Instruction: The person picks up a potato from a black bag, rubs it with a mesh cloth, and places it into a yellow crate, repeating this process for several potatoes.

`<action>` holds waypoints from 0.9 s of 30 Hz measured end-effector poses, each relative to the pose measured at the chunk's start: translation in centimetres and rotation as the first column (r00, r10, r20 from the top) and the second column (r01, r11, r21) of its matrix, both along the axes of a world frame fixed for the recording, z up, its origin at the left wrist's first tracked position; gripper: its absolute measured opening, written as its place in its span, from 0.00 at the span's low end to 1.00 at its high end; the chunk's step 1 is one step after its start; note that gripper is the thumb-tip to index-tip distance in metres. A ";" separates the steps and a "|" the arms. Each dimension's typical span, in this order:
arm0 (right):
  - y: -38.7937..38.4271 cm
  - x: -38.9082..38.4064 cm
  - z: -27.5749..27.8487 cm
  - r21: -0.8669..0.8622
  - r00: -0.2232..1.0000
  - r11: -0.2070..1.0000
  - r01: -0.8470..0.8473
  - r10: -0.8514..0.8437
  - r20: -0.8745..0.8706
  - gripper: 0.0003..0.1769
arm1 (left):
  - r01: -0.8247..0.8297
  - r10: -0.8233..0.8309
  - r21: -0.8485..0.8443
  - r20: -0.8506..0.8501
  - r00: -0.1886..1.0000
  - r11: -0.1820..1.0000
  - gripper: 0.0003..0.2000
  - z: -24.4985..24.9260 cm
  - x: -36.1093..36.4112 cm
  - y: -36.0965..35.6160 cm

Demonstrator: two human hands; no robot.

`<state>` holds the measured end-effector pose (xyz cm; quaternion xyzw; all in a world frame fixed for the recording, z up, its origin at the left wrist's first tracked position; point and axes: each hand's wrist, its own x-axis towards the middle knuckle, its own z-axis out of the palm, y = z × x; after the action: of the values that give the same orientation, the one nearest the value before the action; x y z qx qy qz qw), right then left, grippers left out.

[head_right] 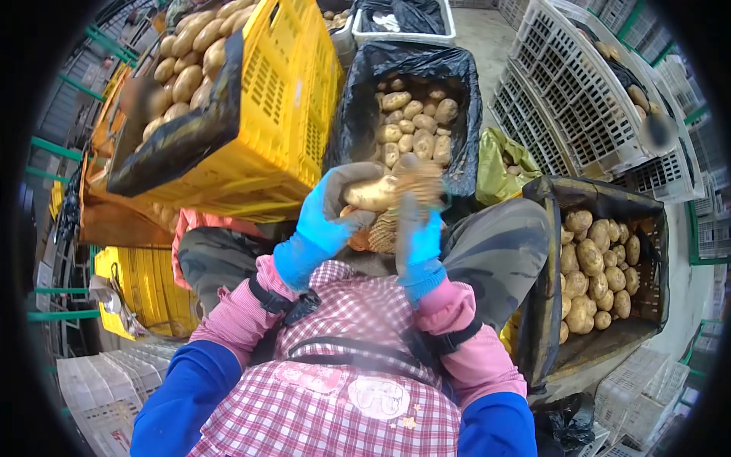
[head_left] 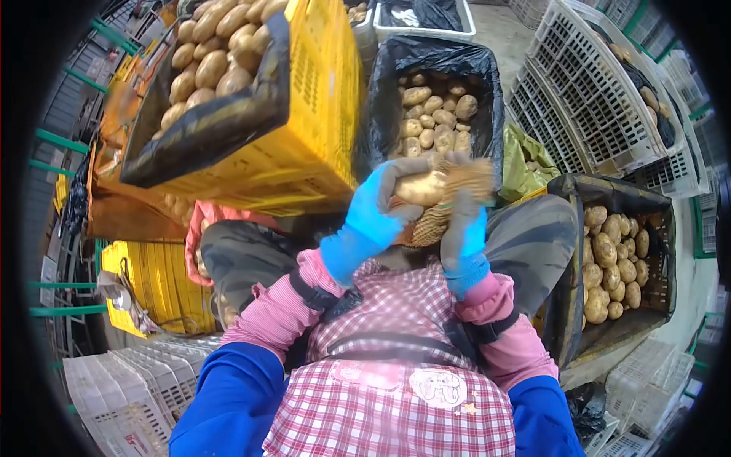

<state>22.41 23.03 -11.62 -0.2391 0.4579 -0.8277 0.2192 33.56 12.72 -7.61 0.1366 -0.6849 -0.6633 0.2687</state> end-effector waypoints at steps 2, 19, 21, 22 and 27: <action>0.1 1.0 -1.0 0.162 0.994 0.983 -0.086 0.096 -0.053 0.30 | -0.087 0.071 -0.267 -0.069 0.995 0.960 0.29 -1.0 1.6 0.4; 2.3 -2.1 -2.9 0.389 0.953 0.902 -0.187 0.262 -0.150 0.23 | -0.250 0.293 0.249 -0.154 0.944 0.936 0.32 4.4 15.1 0.7; 2.5 -4.9 -3.6 0.290 0.953 0.913 -0.286 0.238 0.188 0.24 | -0.581 0.583 -0.128 -0.026 0.812 0.804 0.29 6.6 22.9 0.3; 2.8 -4.4 -2.2 0.322 0.957 0.906 -0.276 0.228 0.180 0.25 | -0.688 0.692 -0.118 -0.011 0.722 0.716 0.28 7.1 26.5 0.4; 3.5 -4.3 -1.3 0.448 0.877 0.863 -0.234 0.386 -0.285 0.25 | -0.954 0.890 0.187 0.352 0.289 0.236 0.23 -5.1 45.9 1.0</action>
<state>18.15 26.56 -12.96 -0.4104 0.6044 -0.6101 0.3067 79.48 13.69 -12.74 0.6172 -0.3553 -0.4746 0.5173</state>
